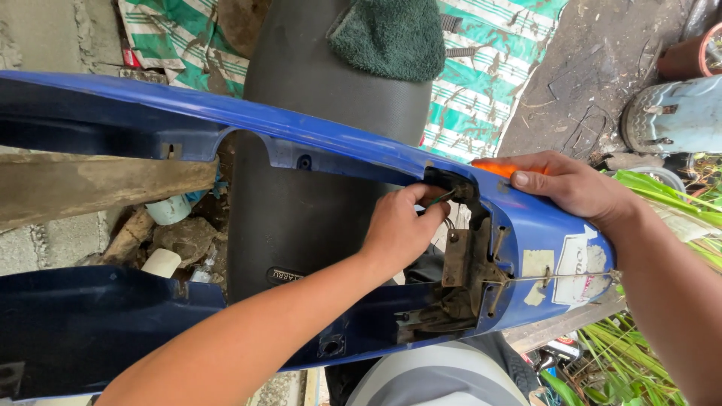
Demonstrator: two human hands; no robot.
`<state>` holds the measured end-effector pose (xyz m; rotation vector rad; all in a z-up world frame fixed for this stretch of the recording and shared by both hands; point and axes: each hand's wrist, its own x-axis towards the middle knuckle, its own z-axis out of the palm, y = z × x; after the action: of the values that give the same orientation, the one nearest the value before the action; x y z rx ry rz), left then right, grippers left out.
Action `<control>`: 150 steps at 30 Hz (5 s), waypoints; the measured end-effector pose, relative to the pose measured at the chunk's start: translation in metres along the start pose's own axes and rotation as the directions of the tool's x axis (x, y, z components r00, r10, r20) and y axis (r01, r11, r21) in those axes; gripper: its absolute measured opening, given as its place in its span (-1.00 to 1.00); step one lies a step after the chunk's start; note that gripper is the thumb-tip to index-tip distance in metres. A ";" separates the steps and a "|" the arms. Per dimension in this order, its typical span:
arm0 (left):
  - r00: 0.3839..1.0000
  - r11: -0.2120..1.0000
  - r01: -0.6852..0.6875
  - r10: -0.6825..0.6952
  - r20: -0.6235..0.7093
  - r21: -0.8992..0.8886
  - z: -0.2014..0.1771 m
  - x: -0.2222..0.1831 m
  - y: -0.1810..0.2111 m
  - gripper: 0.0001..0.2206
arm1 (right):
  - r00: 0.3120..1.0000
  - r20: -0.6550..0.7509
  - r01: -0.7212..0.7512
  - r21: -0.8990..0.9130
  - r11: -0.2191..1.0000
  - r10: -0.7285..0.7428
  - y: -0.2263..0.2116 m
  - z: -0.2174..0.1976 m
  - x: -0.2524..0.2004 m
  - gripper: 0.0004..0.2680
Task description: Testing and repairing the electrical wiring and light assembly of a motorcycle fairing.
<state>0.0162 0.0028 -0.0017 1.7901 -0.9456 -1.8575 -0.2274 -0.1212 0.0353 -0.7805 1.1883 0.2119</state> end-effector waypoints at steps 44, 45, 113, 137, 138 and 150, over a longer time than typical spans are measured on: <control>0.995 0.977 0.102 -0.102 0.011 -0.185 0.009 -0.002 0.009 -0.72 | 0.998 -0.054 0.011 -0.054 0.998 -0.014 -0.003 0.005 -0.002 -0.50; 0.995 0.979 0.101 -0.104 -0.009 -0.175 0.010 -0.001 0.010 -0.73 | 0.998 -0.059 0.001 -0.061 0.998 -0.005 -0.003 0.004 -0.001 -0.50; 0.374 0.560 -0.758 0.793 -0.480 0.334 0.055 -0.232 -0.011 -0.64 | 0.888 -0.460 -0.228 -0.444 0.866 -0.002 0.348 -0.095 0.034 -0.68; 0.627 0.996 0.004 0.063 -0.777 0.084 0.218 -0.213 0.033 -0.48 | 0.603 0.574 -0.003 0.696 0.718 -0.554 0.066 -0.063 0.122 -0.53; 0.597 0.996 -0.059 -0.016 -0.802 -0.064 0.224 -0.217 0.033 -0.51 | 0.633 0.570 0.015 0.668 0.744 -0.524 0.064 -0.065 0.123 -0.51; 0.297 0.986 -0.112 0.154 -0.942 0.125 0.189 -0.194 0.043 -0.67 | 0.907 0.334 0.119 0.380 0.917 -0.257 0.096 -0.125 0.141 -0.48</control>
<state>-0.1549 0.1445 0.1585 2.2248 -0.5596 -0.3456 -0.3181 -0.1664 -0.1510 -0.5039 0.7451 -0.0183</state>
